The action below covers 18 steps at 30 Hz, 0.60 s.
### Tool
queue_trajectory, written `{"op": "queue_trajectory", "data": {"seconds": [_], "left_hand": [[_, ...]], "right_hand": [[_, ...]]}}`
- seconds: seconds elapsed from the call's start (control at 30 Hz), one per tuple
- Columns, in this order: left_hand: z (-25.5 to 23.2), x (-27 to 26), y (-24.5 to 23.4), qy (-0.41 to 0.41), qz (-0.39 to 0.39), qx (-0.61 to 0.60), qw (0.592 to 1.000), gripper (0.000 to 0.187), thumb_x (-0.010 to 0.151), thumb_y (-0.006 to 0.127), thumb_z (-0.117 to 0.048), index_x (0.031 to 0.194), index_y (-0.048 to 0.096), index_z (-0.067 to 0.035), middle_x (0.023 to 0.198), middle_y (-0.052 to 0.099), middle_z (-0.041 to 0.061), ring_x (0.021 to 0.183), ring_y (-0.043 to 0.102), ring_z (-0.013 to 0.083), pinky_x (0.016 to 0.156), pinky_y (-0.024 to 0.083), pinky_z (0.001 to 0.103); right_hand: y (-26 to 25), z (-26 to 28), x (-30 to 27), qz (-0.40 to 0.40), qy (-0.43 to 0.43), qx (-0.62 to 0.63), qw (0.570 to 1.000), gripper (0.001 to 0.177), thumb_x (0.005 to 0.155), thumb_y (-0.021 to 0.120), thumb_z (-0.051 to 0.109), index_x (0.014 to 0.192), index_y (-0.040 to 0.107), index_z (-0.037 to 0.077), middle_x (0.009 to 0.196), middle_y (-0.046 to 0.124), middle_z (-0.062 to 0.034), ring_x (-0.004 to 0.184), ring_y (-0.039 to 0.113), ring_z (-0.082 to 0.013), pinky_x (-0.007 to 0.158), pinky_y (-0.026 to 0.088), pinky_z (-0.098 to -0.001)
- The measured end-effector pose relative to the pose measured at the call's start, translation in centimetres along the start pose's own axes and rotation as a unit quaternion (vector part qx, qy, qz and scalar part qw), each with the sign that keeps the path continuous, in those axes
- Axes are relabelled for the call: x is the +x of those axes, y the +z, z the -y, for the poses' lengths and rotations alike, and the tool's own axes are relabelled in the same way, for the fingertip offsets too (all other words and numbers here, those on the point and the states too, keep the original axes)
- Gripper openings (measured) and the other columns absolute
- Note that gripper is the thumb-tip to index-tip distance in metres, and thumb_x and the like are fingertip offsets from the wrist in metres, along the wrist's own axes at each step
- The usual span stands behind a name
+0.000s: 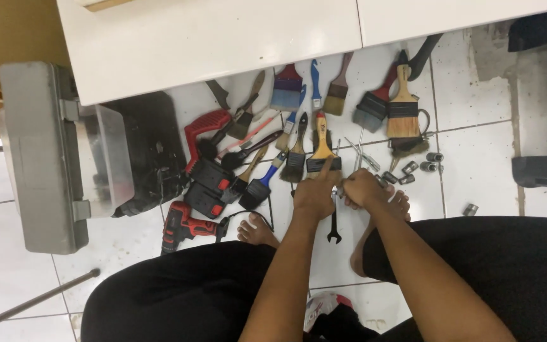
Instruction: The person sits on the floor and wipes various tools with a black cloth. They pick up a red plier, a yellow screwdriver, a metal wrench, and a screwdriver with a yellow and black handle, cleaning each one before placing them into a wooden organizer box on a white table.
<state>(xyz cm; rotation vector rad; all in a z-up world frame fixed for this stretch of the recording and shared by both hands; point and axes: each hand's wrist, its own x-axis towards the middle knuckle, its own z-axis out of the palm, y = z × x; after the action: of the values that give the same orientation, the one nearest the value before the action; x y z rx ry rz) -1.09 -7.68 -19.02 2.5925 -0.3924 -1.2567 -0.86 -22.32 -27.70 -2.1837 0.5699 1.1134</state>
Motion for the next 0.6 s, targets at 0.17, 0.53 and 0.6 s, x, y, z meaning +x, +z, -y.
{"op": "queue_trajectory", "data": {"seconds": [0.17, 0.53, 0.6], "left_hand": [[1.7, 3.4, 2.8, -0.068, -0.035, 0.007, 0.997, 0.069, 0.088, 0.052, -0.016, 0.156, 0.037, -0.018, 0.17, 0.02, 0.004, 0.104, 0.071, 0.0363, 0.089, 0.059, 0.044], [4.5, 4.0, 4.5, -0.111, -0.162, -0.182, 0.964, 0.062, 0.083, 0.05, -0.027, 0.142, 0.048, -0.007, 0.15, 0.046, 0.016, 0.087, 0.074, 0.0353, 0.077, 0.057, 0.045], [5.0, 4.5, 5.0, -0.132, -0.171, -0.284, 0.934, 0.05, 0.084, 0.047, -0.026, 0.129, 0.064, -0.012, 0.123, 0.066, 0.01, 0.092, 0.074, 0.031, 0.081, 0.058, 0.043]], "right_hand": [[2.8, -1.4, -0.1, 0.103, 0.017, -0.085, 0.991, 0.025, 0.084, 0.068, 0.019, 0.089, 0.077, -0.003, 0.063, 0.072, -0.0184, 0.051, 0.07, -0.0286, 0.051, 0.055, -0.0383], [6.7, -2.4, 0.7, 0.001, -0.034, -0.145, 0.989, 0.012, 0.088, 0.066, 0.004, 0.077, 0.068, 0.001, 0.055, 0.063, -0.0101, 0.049, 0.065, -0.0216, 0.05, 0.054, -0.0347], [6.2, -1.6, -0.1, -0.006, -0.037, -0.127, 0.991, 0.012, 0.087, 0.069, 0.009, 0.081, 0.068, -0.002, 0.062, 0.064, -0.0158, 0.059, 0.069, -0.0269, 0.055, 0.053, -0.0399]]}}
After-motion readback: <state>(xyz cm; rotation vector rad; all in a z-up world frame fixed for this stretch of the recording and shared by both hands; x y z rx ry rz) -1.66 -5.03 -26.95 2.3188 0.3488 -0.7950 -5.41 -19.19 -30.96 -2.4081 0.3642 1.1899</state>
